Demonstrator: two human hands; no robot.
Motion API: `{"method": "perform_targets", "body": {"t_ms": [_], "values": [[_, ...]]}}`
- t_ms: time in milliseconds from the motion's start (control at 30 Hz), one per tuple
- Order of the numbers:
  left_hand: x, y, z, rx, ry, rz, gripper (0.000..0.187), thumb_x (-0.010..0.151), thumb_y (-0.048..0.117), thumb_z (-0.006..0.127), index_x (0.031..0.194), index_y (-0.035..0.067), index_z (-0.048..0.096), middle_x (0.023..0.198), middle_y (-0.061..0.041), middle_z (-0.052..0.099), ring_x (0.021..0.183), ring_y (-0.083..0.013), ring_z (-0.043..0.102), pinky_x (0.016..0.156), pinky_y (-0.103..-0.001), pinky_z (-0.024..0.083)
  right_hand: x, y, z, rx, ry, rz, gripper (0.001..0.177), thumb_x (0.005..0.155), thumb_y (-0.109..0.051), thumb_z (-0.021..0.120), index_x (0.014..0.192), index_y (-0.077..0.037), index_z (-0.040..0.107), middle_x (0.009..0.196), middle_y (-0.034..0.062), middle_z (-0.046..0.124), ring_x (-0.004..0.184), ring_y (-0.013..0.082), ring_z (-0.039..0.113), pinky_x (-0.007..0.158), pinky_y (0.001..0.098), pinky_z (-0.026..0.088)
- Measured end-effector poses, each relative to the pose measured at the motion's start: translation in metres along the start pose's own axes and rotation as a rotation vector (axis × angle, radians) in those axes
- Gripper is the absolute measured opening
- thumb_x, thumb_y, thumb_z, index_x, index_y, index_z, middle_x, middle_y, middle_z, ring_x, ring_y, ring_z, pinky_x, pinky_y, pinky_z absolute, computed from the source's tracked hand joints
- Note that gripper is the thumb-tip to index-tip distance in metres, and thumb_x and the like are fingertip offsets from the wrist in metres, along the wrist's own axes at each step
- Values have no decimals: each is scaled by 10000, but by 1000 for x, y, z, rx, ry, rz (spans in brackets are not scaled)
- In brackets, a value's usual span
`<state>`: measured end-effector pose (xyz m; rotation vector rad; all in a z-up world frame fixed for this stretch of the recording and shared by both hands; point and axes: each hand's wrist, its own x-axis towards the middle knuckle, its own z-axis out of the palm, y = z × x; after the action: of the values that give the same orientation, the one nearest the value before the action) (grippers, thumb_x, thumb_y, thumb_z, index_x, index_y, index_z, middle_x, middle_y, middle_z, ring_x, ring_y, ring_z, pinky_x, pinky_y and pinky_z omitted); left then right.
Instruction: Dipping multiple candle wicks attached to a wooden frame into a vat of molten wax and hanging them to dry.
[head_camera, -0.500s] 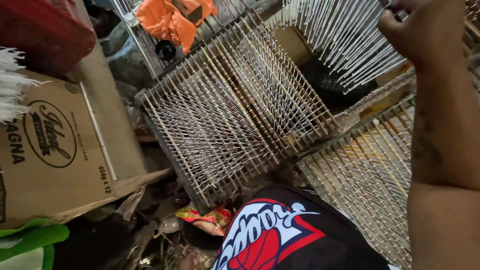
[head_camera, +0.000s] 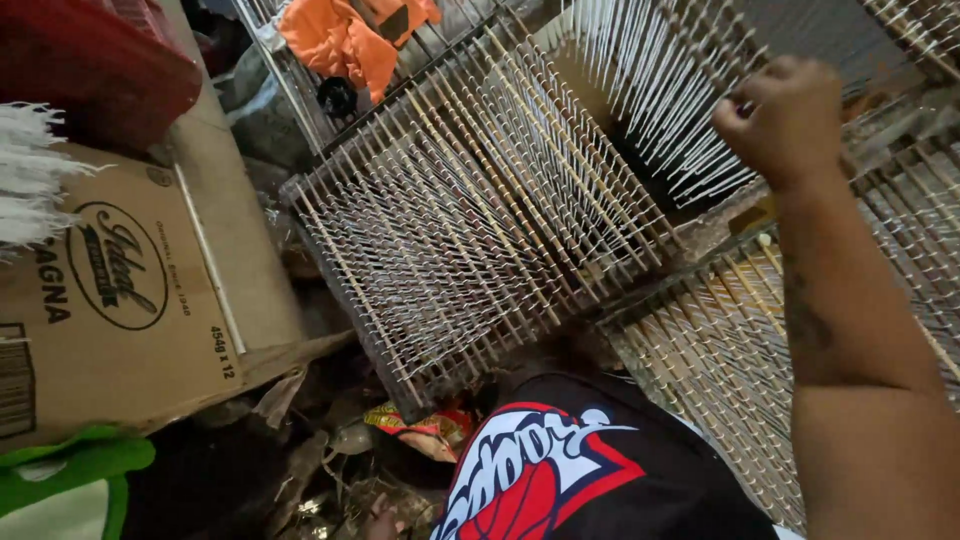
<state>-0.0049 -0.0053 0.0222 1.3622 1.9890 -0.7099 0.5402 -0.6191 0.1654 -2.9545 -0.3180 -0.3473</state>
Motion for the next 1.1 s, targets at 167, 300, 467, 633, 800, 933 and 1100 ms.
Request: {"method": "perform_targets", "body": {"t_ms": [167,300,467,633,800,933,1100], "values": [[-43,-4,-9,9,33,-55,424,1106,210,522,1529,214,536,1541,8,536,1260,-312,643,1025,-485,510,-19,2,63,-5,-25,-3,315,1058,-376,633,1098,-144,843,990,95,753,921,285,629,888,490,478],[-52,-7,-17,-2,48,-77,442,1102,209,516,1544,231,515,1552,-10,523,1285,-320,623,1021,-493,499,-31,-15,80,70,-133,59,339,1083,-372,639,992,-99,819,955,101,740,971,292,634,975,510,462],[-55,-10,-20,-13,42,-107,483,1095,208,504,1574,265,474,1574,-44,498,1335,-336,583,1014,-510,478,-52,17,194,-15,282,-73,202,856,-459,755,795,-267,750,865,14,696,823,264,664,836,401,509],[-39,-23,-18,-104,47,-99,494,1091,176,498,1575,273,473,1611,-56,435,1398,-363,520,1034,-514,451,-48,-20,143,88,-86,40,315,1022,-328,629,927,-103,827,902,68,705,893,298,615,838,472,476],[-24,-54,-24,-34,101,299,508,943,155,536,1424,228,682,1090,-154,773,932,-360,757,800,-408,584,-49,-28,152,137,-136,75,325,1025,-331,613,922,-111,830,949,79,718,924,314,608,868,481,455],[-36,-49,-24,-57,119,257,519,938,119,534,1429,190,685,1217,-181,709,1056,-392,709,917,-443,584,-49,-31,157,160,-123,63,345,1031,-336,623,889,-96,826,911,66,699,913,305,599,868,482,459],[-68,-40,-23,-57,143,181,508,947,143,515,1418,183,699,1295,-164,696,1120,-384,683,984,-443,532,-49,-32,168,165,-4,25,315,989,-337,632,894,-113,831,887,49,685,897,315,600,855,480,464]]}}
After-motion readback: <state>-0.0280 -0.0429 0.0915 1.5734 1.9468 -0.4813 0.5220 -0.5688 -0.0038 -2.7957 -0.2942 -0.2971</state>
